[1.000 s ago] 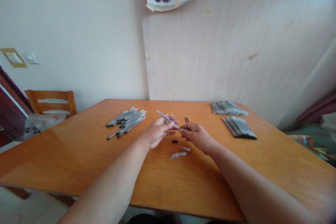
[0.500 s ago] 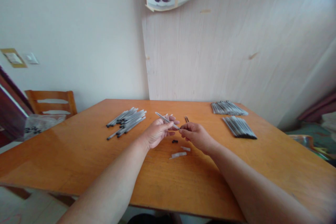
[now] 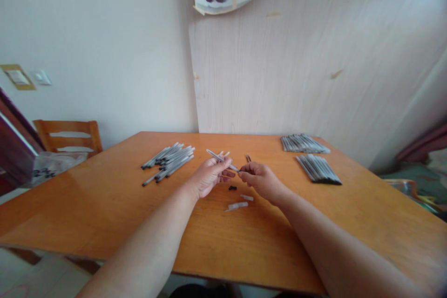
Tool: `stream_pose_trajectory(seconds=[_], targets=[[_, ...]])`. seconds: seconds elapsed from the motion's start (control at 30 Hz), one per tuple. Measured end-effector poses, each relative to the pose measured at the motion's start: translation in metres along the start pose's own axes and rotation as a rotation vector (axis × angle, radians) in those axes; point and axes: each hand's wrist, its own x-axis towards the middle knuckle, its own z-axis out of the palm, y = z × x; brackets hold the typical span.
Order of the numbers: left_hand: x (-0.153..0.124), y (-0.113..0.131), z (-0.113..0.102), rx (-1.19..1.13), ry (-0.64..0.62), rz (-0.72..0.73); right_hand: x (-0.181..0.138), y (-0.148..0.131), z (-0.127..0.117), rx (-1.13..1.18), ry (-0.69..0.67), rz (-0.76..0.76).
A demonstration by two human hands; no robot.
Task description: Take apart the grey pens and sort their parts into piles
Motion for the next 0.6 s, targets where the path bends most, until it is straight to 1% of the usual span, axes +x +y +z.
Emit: stream_pose_trajectory(seconds=[0.07, 0.13, 0.27, 0.6], targets=[[-0.0015, 0.0016, 0.0001, -0.051, -0.054, 0.012, 0.0000, -0.0002, -0.0006, -0.002, 0.006, -0.001], [-0.0015, 0.0020, -0.0002, -0.057, -0.060, 0.014, -0.0006, -0.0020, -0.0004, -0.008, 0.010, -0.001], [0.0023, -0.0003, -0.0011, -0.022, -0.007, -0.011, -0.0019, -0.0053, 0.0005, -0.030, 0.008, -0.011], [0.0041, -0.0035, -0.0009, -0.019, 0.082, -0.057, 0.0001, 0.0002, 0.0031, -0.132, 0.021, -0.051]])
